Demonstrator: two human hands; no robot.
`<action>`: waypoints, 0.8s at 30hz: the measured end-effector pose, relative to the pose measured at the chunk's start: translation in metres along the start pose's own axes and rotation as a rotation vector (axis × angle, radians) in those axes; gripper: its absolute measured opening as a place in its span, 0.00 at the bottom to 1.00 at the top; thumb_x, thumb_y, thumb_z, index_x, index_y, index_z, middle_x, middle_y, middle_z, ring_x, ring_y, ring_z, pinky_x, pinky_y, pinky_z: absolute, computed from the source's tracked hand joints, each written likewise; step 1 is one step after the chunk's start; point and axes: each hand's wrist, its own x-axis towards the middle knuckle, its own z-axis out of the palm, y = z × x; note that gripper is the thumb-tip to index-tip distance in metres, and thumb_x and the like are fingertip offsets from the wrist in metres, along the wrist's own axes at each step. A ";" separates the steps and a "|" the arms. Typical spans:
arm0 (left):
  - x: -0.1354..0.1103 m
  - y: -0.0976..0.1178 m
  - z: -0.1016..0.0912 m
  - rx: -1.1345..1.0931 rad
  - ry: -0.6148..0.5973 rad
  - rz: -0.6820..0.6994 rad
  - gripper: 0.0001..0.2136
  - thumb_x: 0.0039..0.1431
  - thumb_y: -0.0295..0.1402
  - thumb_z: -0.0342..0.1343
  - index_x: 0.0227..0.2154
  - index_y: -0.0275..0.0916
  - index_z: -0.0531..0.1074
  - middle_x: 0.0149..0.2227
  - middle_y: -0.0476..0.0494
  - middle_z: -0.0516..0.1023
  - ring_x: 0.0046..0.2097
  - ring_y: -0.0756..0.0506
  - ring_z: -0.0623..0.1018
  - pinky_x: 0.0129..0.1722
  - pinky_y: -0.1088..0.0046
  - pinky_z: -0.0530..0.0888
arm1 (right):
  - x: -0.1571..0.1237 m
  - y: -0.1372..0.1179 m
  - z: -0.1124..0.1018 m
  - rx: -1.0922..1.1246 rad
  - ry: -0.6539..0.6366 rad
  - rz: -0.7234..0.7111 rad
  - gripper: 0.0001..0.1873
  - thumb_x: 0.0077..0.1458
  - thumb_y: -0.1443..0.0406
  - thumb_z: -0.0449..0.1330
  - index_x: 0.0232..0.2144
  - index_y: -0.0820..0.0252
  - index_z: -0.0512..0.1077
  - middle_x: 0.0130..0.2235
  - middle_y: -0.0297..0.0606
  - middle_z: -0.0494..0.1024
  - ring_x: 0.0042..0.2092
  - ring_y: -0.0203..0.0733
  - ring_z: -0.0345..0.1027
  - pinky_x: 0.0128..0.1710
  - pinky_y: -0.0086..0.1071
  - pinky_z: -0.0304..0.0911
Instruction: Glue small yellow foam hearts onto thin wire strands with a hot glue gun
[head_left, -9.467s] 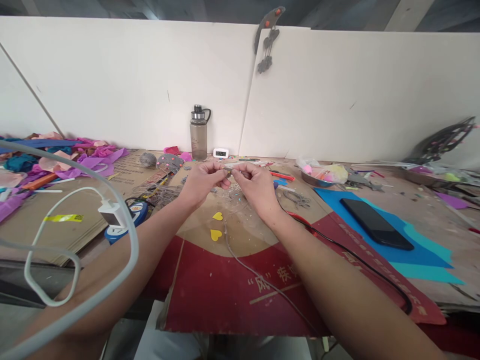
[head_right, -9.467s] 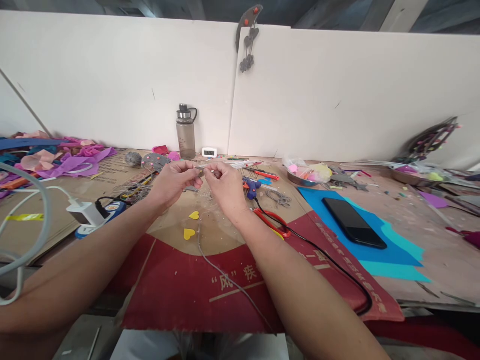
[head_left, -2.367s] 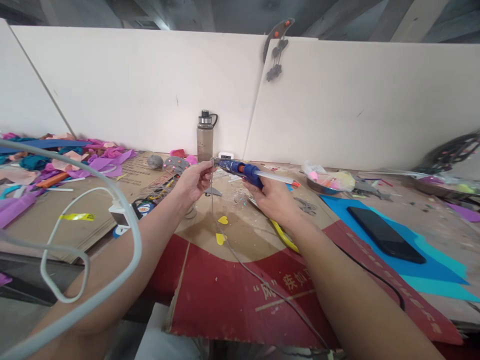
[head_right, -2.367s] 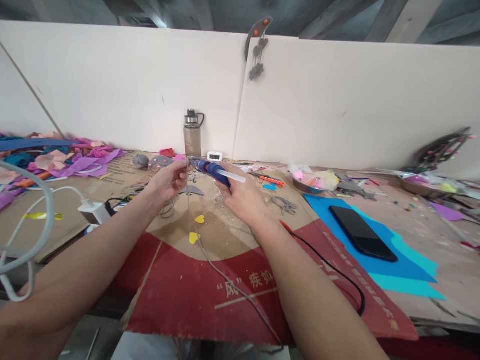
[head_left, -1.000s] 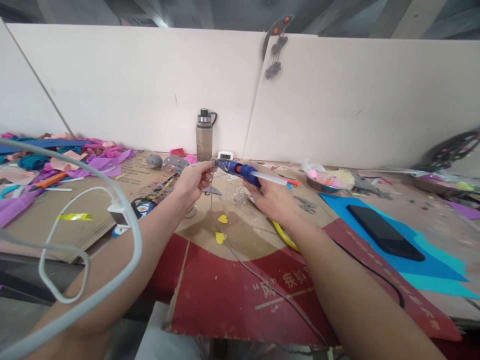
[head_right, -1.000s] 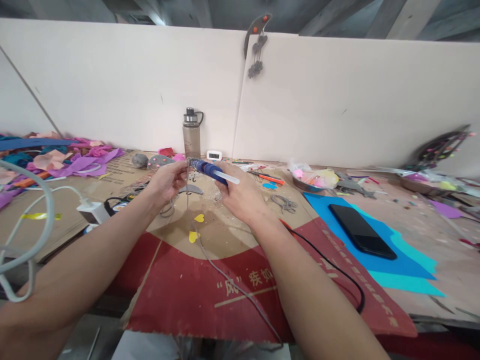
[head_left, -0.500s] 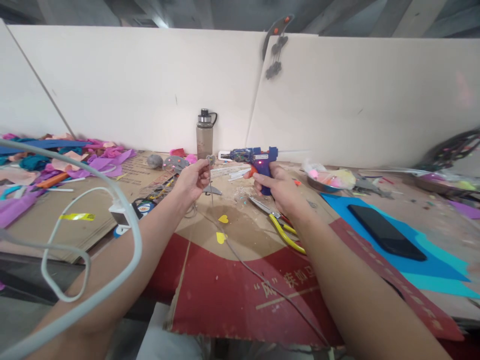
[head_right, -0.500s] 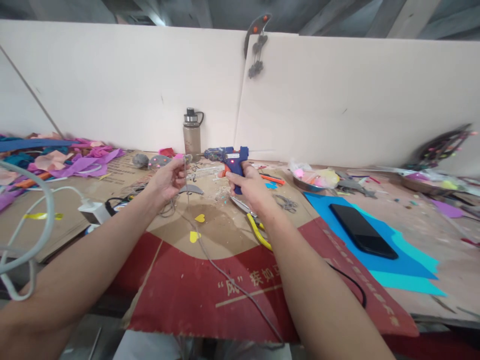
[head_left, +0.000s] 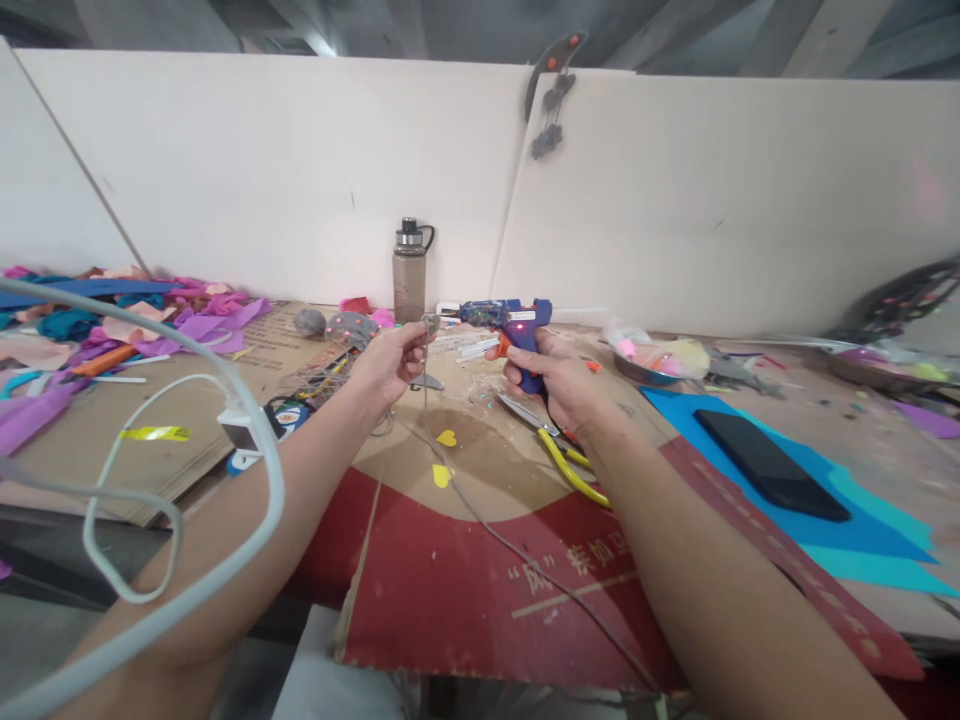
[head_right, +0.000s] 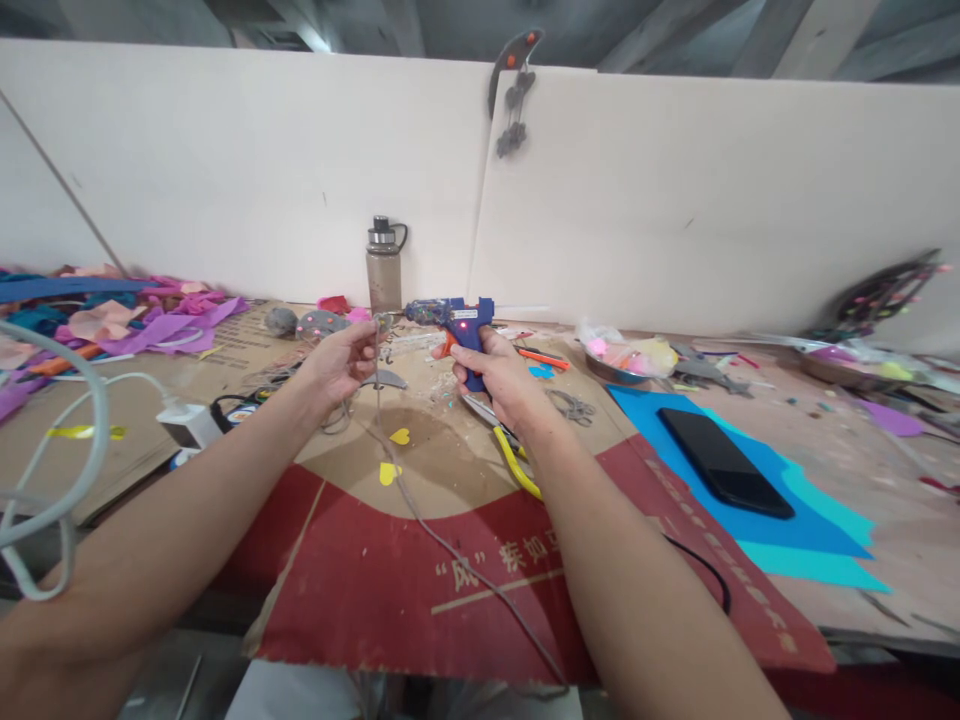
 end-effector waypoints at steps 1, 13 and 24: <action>0.000 0.000 0.000 0.002 0.005 0.004 0.06 0.45 0.25 0.62 0.22 0.34 0.68 0.21 0.50 0.70 0.17 0.60 0.62 0.12 0.88 0.52 | 0.000 0.000 0.000 -0.008 -0.001 -0.003 0.16 0.42 0.64 0.65 0.32 0.55 0.62 0.27 0.27 0.68 0.23 0.29 0.55 0.19 0.25 0.54; -0.006 -0.008 0.001 0.233 -0.107 0.247 0.07 0.40 0.29 0.63 0.21 0.36 0.69 0.18 0.53 0.66 0.19 0.57 0.62 0.16 0.83 0.56 | 0.032 0.035 -0.058 -0.810 0.395 0.041 0.08 0.42 0.64 0.61 0.20 0.56 0.64 0.17 0.32 0.67 0.22 0.38 0.63 0.24 0.33 0.60; -0.029 -0.013 0.017 0.628 0.026 0.733 0.04 0.42 0.25 0.63 0.21 0.38 0.73 0.30 0.48 0.74 0.31 0.52 0.70 0.31 0.78 0.66 | 0.019 0.026 -0.004 -0.653 0.351 -0.298 0.12 0.54 0.55 0.53 0.32 0.56 0.60 0.35 0.39 0.74 0.40 0.42 0.69 0.44 0.41 0.63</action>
